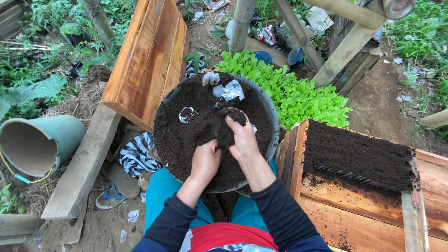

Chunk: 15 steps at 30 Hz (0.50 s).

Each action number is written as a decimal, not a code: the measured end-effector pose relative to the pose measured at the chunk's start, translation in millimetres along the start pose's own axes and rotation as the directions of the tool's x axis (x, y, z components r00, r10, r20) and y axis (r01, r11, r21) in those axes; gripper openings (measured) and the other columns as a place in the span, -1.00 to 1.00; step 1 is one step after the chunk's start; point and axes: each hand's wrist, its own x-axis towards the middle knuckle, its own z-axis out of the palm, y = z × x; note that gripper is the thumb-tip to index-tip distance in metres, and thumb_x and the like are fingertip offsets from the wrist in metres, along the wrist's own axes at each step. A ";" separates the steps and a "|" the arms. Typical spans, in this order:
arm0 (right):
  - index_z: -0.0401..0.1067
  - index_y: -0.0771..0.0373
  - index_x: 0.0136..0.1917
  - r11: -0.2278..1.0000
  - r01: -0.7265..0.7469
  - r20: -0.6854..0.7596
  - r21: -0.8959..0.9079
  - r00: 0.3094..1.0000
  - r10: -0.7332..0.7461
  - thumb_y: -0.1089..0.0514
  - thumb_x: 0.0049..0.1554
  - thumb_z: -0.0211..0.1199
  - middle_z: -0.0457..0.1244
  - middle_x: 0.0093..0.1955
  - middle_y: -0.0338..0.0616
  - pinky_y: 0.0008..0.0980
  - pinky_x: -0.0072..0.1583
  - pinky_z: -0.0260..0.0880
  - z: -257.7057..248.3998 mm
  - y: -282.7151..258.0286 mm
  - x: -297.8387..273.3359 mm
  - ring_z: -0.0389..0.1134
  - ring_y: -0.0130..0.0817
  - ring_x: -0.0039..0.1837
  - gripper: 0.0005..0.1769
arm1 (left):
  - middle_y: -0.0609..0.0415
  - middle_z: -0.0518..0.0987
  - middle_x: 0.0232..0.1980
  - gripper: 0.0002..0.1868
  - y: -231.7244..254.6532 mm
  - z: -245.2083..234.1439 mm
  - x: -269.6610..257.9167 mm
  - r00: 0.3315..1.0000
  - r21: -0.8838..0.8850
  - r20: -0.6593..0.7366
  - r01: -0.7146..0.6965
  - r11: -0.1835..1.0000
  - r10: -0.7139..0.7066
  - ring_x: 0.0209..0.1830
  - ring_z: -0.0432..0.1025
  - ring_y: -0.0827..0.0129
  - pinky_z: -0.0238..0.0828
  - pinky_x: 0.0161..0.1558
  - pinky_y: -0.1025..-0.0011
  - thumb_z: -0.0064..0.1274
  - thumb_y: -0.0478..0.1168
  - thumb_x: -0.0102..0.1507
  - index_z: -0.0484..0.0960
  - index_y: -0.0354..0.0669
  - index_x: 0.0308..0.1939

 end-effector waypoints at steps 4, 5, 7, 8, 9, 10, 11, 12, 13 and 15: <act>0.41 0.27 -0.06 0.998 0.050 -0.056 -0.032 0.997 -0.052 0.47 -0.08 0.16 0.30 -0.22 -0.05 -0.21 -0.12 0.49 -7.0 5.2 -9.9 0.37 -0.22 -0.18 -0.70 | -0.14 0.53 -0.52 -0.87 -16.8 23.7 4.6 1.000 -0.047 0.009 0.020 0.999 -0.020 -0.32 0.42 -0.18 0.31 -0.39 0.10 -0.11 -0.34 0.04 0.57 -0.16 -0.48; 0.42 0.26 -0.07 0.998 0.045 -0.067 -0.047 0.997 -0.048 0.50 -0.09 0.12 0.29 -0.22 -0.05 -0.18 -0.11 0.48 -10.4 6.2 -11.6 0.35 -0.23 -0.18 -0.68 | -0.20 0.51 -0.54 -0.87 -15.7 25.2 5.8 1.000 -0.026 0.005 0.010 1.000 -0.010 -0.32 0.40 -0.23 0.25 -0.43 0.02 -0.14 -0.36 0.02 0.56 -0.22 -0.50; 0.40 0.28 -0.07 0.996 0.065 -0.062 -0.063 0.996 -0.069 0.50 -0.11 0.10 0.28 -0.22 -0.05 -0.19 -0.10 0.47 -7.1 2.5 -20.4 0.34 -0.24 -0.16 -0.67 | -0.27 0.53 -0.42 -0.83 -9.7 19.3 2.2 1.000 -0.047 0.021 0.018 0.999 -0.017 -0.22 0.39 -0.23 0.32 -0.31 0.02 -0.15 -0.37 0.04 0.57 -0.28 -0.39; 0.39 0.31 -0.07 0.993 0.084 -0.056 -0.080 0.995 -0.088 0.51 -0.13 0.08 0.27 -0.22 -0.05 -0.20 -0.09 0.46 -5.4 0.5 -24.6 0.33 -0.24 -0.14 -0.66 | -0.33 0.54 -0.30 -0.77 -6.5 16.3 0.8 0.999 -0.068 0.036 0.028 0.997 -0.025 -0.13 0.39 -0.23 0.38 -0.19 0.02 -0.16 -0.38 0.07 0.59 -0.35 -0.28; 0.39 0.31 -0.07 0.993 0.086 -0.058 -0.079 0.994 -0.091 0.51 -0.13 0.08 0.27 -0.22 -0.05 -0.20 -0.09 0.46 -6.1 1.2 -26.7 0.33 -0.24 -0.14 -0.66 | -0.33 0.54 -0.30 -0.77 4.4 9.5 -2.1 0.999 -0.066 0.038 0.025 0.997 -0.023 -0.13 0.39 -0.23 0.38 -0.19 0.02 -0.16 -0.38 0.07 0.59 -0.35 -0.28; 0.39 0.33 -0.04 0.989 0.101 -0.044 -0.110 0.993 -0.106 0.49 -0.13 0.07 0.25 -0.20 -0.08 -0.27 -0.07 0.45 -6.7 2.0 -28.9 0.32 -0.28 -0.11 -0.64 | -0.36 0.54 -0.26 -0.76 15.3 2.7 -5.0 0.999 -0.100 0.049 0.025 0.995 -0.020 -0.10 0.39 -0.26 0.37 -0.12 0.01 -0.14 -0.38 0.09 0.59 -0.40 -0.25; 0.38 0.35 0.00 0.983 0.115 -0.028 -0.142 0.992 -0.120 0.48 -0.13 0.06 0.24 -0.19 -0.10 -0.33 -0.05 0.43 -7.0 2.7 -31.1 0.30 -0.32 -0.08 -0.62 | -0.40 0.54 -0.23 -0.74 26.3 -4.3 -8.1 0.998 -0.134 0.059 0.026 0.991 -0.018 -0.07 0.38 -0.28 0.36 -0.06 0.01 -0.12 -0.38 0.11 0.60 -0.46 -0.21; 0.38 0.35 0.00 0.983 0.117 -0.029 -0.141 0.992 -0.122 0.48 -0.13 0.06 0.24 -0.19 -0.10 -0.33 -0.05 0.43 -11.3 0.8 -32.9 0.30 -0.32 -0.08 -0.62 | -0.40 0.54 -0.23 -0.74 27.3 -5.3 -7.9 0.998 -0.133 0.060 0.024 0.991 -0.016 -0.07 0.38 -0.28 0.36 -0.06 0.01 -0.12 -0.38 0.11 0.60 -0.46 -0.21; 0.36 0.34 0.04 0.962 0.152 0.030 -0.227 0.988 -0.149 0.44 -0.09 0.07 0.24 -0.12 -0.12 -0.37 0.01 0.39 -15.6 -0.8 -34.8 0.29 -0.34 -0.02 -0.62 | -0.41 0.53 -0.16 -0.70 27.9 -6.2 -7.9 0.996 -0.134 0.081 0.045 0.990 -0.034 0.00 0.36 -0.24 0.32 0.03 0.02 -0.10 -0.40 0.09 0.55 -0.51 -0.13; 0.35 0.32 0.08 0.932 0.190 0.092 -0.308 0.981 -0.170 0.40 -0.06 0.07 0.25 -0.05 -0.14 -0.40 0.07 0.35 -20.6 -9.6 -44.3 0.27 -0.37 0.05 -0.61 | -0.41 0.51 -0.09 -0.63 25.3 -6.0 -6.5 0.994 -0.134 0.100 0.064 0.989 -0.051 0.07 0.34 -0.21 0.27 0.11 0.03 -0.08 -0.42 0.07 0.51 -0.56 -0.06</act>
